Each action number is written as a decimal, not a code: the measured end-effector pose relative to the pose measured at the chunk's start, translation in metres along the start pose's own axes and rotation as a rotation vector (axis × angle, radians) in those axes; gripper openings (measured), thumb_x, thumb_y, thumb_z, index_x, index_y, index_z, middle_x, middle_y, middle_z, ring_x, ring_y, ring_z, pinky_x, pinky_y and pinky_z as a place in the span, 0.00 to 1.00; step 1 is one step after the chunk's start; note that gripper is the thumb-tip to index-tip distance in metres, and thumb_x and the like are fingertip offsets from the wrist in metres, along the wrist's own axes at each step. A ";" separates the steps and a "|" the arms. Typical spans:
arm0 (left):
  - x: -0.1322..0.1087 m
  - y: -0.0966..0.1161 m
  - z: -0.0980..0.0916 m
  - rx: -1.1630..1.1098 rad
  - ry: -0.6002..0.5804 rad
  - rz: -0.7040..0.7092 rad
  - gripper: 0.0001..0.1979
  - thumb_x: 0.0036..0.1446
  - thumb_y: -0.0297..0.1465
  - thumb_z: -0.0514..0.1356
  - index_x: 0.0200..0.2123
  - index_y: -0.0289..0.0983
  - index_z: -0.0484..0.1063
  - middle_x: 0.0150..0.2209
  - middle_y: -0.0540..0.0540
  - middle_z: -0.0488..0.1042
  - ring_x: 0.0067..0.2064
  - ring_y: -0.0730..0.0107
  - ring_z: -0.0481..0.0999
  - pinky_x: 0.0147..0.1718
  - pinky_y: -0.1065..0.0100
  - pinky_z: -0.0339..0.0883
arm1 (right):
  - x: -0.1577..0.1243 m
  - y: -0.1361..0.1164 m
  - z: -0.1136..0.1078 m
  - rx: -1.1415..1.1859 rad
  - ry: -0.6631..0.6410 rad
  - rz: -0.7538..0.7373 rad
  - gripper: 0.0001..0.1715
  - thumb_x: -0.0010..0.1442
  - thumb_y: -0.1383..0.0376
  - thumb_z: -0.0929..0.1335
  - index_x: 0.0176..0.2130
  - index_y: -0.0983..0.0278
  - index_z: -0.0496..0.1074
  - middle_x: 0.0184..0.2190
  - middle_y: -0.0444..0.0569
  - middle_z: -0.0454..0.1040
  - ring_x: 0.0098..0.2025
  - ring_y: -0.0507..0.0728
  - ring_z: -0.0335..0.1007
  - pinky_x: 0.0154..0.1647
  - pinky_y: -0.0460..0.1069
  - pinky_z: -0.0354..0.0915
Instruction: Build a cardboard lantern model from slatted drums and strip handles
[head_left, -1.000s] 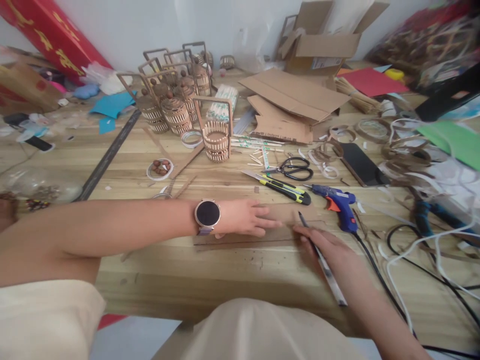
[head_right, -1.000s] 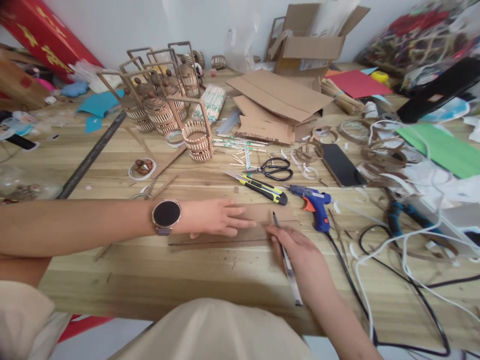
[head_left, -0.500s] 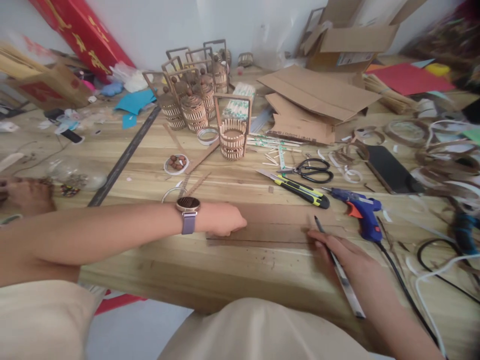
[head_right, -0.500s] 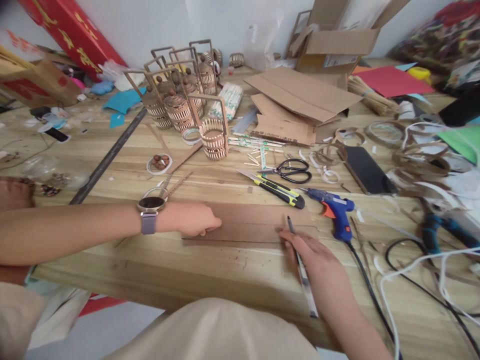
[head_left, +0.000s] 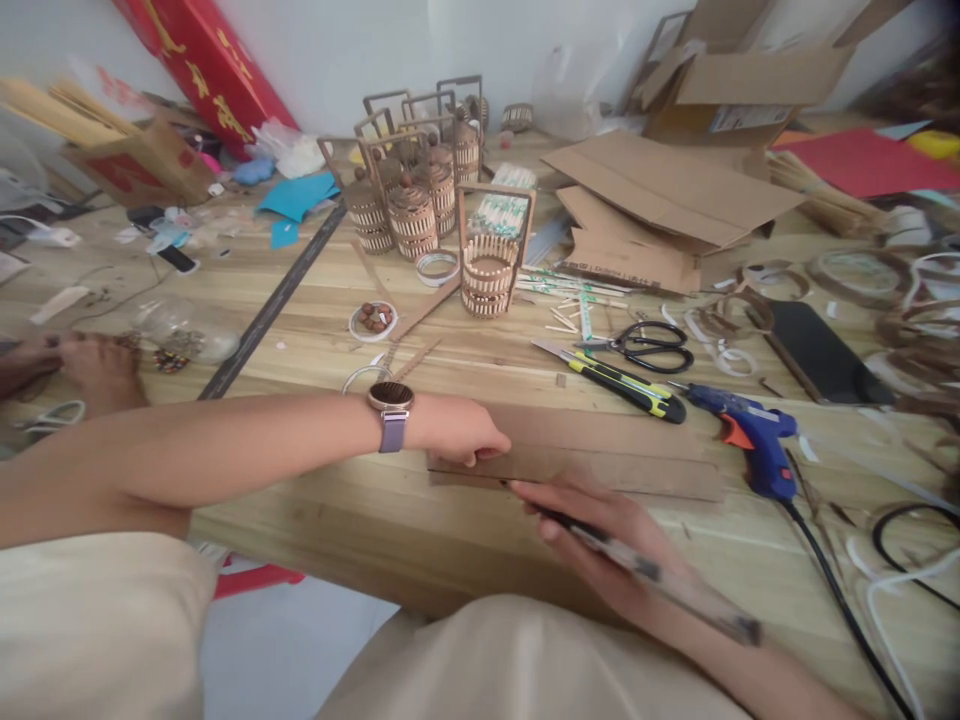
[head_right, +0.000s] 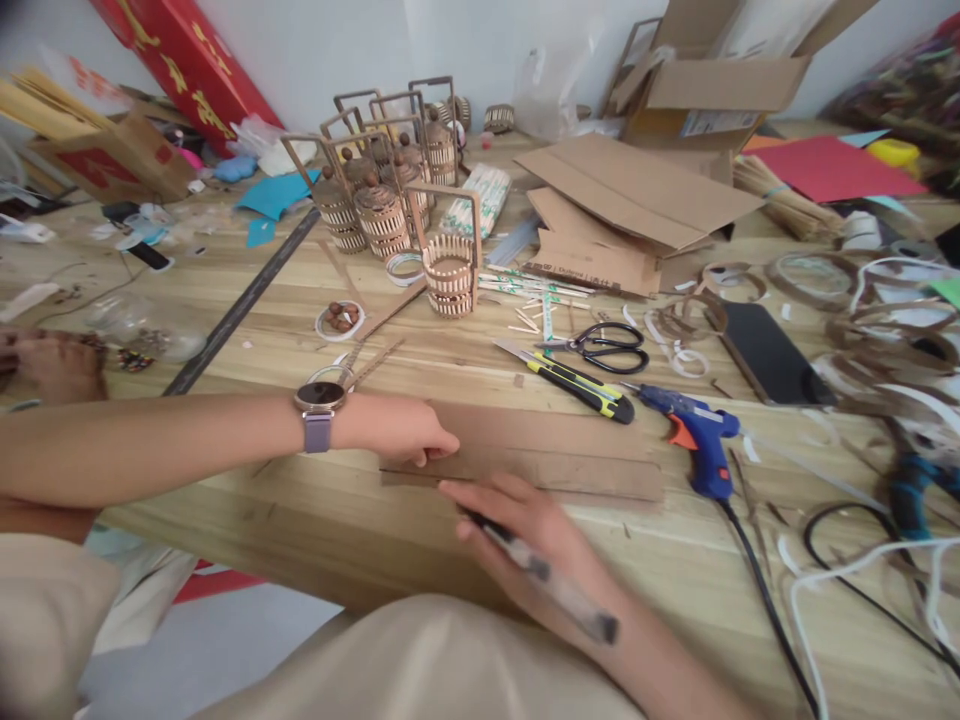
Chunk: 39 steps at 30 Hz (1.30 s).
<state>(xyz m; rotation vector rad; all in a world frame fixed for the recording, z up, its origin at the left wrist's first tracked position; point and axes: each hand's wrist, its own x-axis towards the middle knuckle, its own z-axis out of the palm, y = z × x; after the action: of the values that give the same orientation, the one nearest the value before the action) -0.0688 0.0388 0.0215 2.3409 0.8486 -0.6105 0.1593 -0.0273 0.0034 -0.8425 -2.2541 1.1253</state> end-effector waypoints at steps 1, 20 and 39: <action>0.000 -0.001 0.000 -0.009 0.000 0.002 0.09 0.53 0.21 0.63 0.29 0.40 0.67 0.24 0.54 0.72 0.25 0.71 0.66 0.23 0.69 0.50 | 0.009 -0.003 0.009 0.014 -0.018 -0.036 0.15 0.64 0.65 0.64 0.48 0.58 0.77 0.37 0.49 0.82 0.36 0.55 0.79 0.36 0.47 0.73; 0.009 -0.015 0.011 -0.098 0.011 0.028 0.12 0.48 0.18 0.60 0.28 0.41 0.67 0.23 0.54 0.73 0.24 0.70 0.70 0.23 0.69 0.53 | 0.049 0.016 0.080 0.061 -0.017 -0.043 0.11 0.64 0.66 0.65 0.43 0.59 0.76 0.44 0.48 0.80 0.46 0.57 0.77 0.48 0.51 0.71; 0.009 -0.014 0.008 -0.147 -0.029 0.015 0.11 0.49 0.17 0.60 0.29 0.40 0.67 0.22 0.55 0.73 0.22 0.71 0.69 0.24 0.69 0.56 | 0.049 0.015 0.080 -0.003 -0.014 -0.071 0.12 0.65 0.67 0.64 0.43 0.60 0.77 0.44 0.49 0.81 0.46 0.57 0.78 0.46 0.50 0.72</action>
<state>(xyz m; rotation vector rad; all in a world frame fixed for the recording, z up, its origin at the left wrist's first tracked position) -0.0736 0.0460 0.0054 2.1990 0.8331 -0.5553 0.0777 -0.0278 -0.0454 -0.7517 -2.2786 1.0992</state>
